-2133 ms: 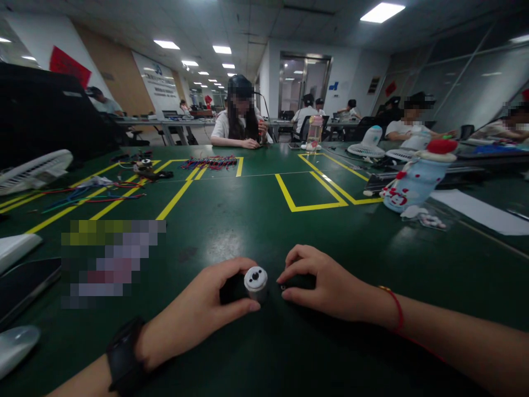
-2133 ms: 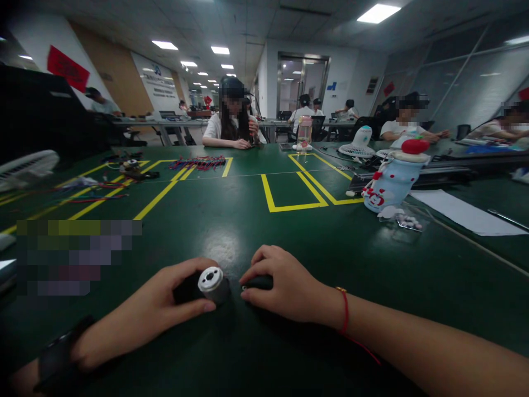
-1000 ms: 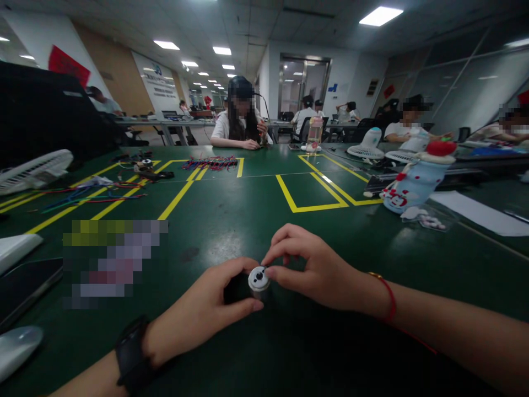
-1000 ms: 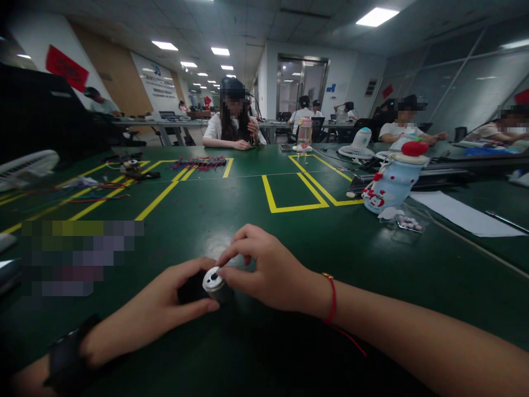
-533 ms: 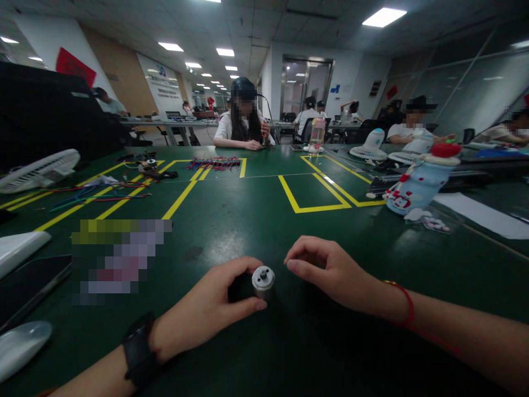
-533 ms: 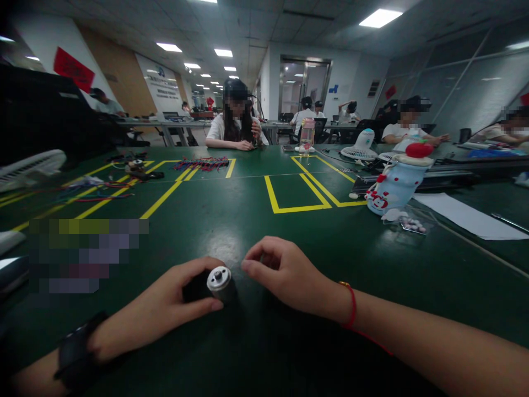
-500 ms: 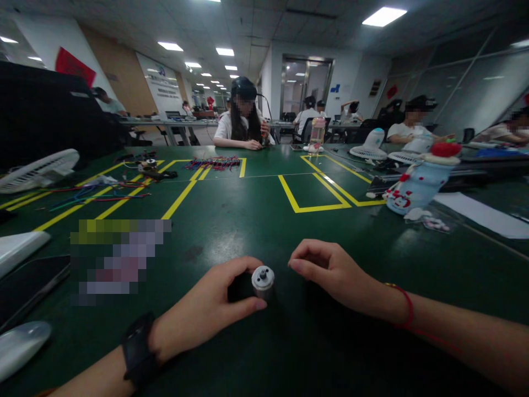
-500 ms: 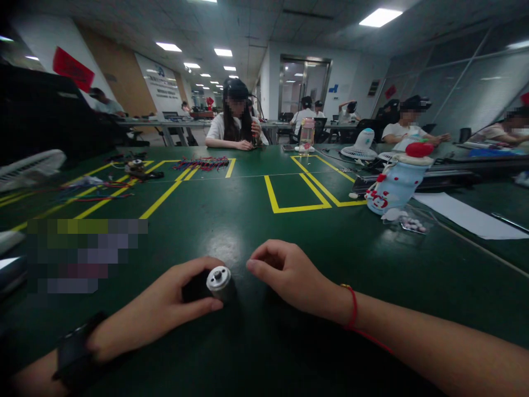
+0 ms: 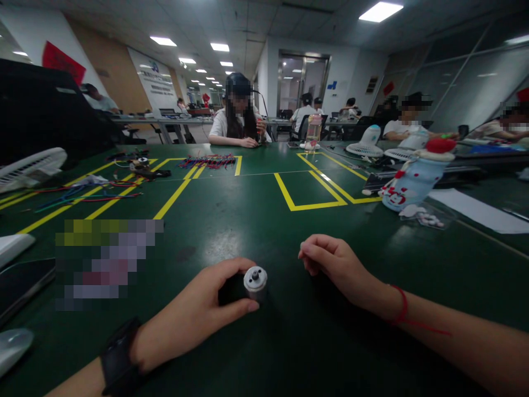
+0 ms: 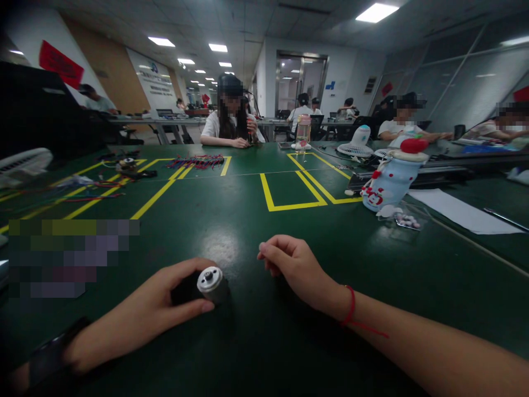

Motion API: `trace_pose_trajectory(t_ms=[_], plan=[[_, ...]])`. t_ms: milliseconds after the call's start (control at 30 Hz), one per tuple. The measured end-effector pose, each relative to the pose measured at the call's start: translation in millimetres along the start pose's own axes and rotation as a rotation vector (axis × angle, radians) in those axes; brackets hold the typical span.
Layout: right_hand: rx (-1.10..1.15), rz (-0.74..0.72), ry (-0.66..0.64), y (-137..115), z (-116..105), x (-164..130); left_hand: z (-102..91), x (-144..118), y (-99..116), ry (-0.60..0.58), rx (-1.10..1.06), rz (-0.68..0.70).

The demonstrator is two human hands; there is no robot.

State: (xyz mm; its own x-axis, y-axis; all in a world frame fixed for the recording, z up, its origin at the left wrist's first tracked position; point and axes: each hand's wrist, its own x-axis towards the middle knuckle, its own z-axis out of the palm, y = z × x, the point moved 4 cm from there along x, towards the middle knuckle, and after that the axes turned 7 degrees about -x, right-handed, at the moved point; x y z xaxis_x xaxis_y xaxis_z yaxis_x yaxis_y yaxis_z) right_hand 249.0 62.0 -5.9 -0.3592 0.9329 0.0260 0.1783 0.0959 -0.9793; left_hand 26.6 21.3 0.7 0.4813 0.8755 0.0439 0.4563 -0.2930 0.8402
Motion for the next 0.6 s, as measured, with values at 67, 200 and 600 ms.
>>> trace_pose_trajectory(t_ms=[67,200,600], plan=[[-0.066,-0.013,-0.034,-3.0,2.9,-2.8,-0.7,0.1,-0.1,0.013,0.003,0.003],[-0.145,-0.033,-0.080,-7.5,6.8,-6.2,-0.7,0.5,0.5,0.008,0.001,0.015],[-0.410,-0.230,-0.203,-32.1,29.6,-4.8,1.1,2.9,1.7,-0.012,-0.034,0.027]])
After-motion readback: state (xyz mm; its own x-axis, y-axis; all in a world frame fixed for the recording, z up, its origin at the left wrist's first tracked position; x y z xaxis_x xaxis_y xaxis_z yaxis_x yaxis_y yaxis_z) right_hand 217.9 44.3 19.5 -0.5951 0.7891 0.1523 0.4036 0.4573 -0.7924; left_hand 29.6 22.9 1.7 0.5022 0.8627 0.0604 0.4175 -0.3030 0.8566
